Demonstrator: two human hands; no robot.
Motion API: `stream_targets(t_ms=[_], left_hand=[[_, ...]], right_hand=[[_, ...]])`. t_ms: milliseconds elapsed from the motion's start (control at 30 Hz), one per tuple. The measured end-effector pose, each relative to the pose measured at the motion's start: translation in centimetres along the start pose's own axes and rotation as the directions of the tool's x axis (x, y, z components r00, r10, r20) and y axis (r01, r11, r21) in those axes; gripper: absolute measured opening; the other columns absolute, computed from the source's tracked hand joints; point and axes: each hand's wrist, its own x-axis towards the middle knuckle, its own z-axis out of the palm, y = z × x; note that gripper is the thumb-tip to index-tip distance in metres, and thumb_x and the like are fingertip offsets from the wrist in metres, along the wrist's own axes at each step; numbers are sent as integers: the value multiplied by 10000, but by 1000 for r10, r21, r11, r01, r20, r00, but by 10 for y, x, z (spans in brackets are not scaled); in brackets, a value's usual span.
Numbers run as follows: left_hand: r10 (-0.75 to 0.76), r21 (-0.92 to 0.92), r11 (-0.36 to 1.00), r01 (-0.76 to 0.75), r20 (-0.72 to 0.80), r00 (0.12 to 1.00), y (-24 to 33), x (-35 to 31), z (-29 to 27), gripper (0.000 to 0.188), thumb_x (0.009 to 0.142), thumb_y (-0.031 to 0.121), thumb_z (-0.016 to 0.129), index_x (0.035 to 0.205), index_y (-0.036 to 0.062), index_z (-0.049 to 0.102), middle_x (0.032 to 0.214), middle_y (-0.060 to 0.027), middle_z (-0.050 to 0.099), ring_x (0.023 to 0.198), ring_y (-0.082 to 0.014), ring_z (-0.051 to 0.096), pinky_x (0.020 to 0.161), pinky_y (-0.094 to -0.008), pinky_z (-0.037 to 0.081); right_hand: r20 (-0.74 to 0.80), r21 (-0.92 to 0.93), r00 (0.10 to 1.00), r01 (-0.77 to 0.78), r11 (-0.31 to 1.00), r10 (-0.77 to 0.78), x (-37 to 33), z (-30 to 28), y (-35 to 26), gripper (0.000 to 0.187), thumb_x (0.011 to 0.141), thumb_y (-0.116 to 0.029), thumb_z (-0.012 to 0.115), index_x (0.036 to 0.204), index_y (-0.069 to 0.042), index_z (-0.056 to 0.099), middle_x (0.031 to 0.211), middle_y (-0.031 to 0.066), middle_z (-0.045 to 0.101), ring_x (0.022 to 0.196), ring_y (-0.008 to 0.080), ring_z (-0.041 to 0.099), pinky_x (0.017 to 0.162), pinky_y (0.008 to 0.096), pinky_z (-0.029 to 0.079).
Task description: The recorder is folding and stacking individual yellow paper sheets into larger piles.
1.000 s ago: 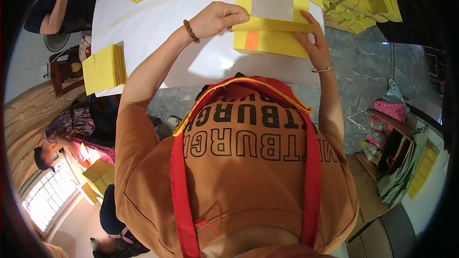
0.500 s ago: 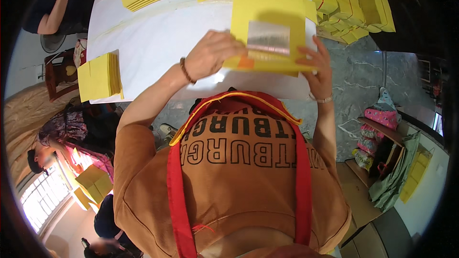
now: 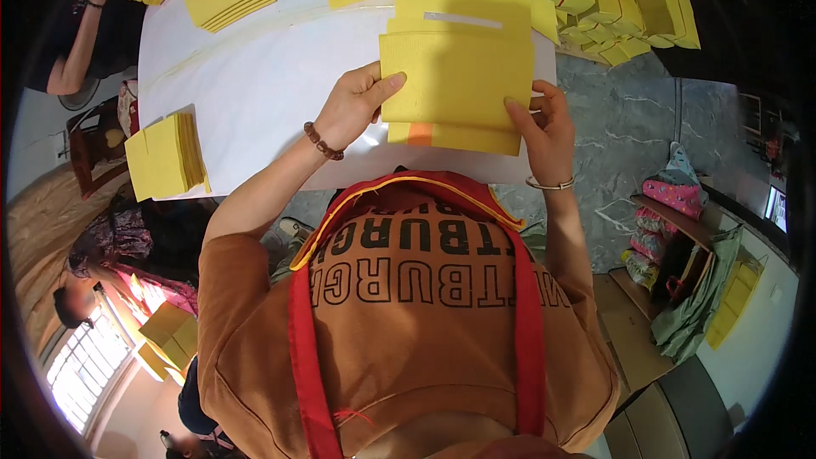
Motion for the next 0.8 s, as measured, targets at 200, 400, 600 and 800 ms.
stream_targets(t_ms=[200,400,600,800], left_hand=[[139,-145,979,-146,-61,988,1,0,8,350,906,263,512,1073,-37,577,811,-17,611,723,-62,530,668,-214,440],[51,-122,991,-47,28,998,-4,-1,2,314,911,211,507,1113,-26,545,976,-44,607,877,-68,534,768,-214,426],[-14,-47,999,8,-117,993,1,6,9,239,900,258,528,788,48,551,639,47,499,548,-23,385,487,-185,305],[-2,-86,996,-13,-165,986,3,7,12,276,901,270,523,705,77,503,579,69,426,499,-18,303,443,-194,235]], right_hand=[[-41,-157,997,51,986,-59,3,4,1,245,783,-113,649,1000,-49,552,684,28,541,551,81,498,500,218,406],[-58,-206,994,83,975,-96,6,10,-2,160,791,-99,635,936,-53,583,639,9,492,522,77,464,488,216,388],[-87,-291,994,42,956,-70,7,11,-7,134,796,-108,630,909,-40,608,702,43,572,526,87,494,496,222,411],[-95,-364,978,141,921,-187,10,13,-2,141,791,-113,632,907,-35,615,762,70,626,549,115,546,502,233,425]])
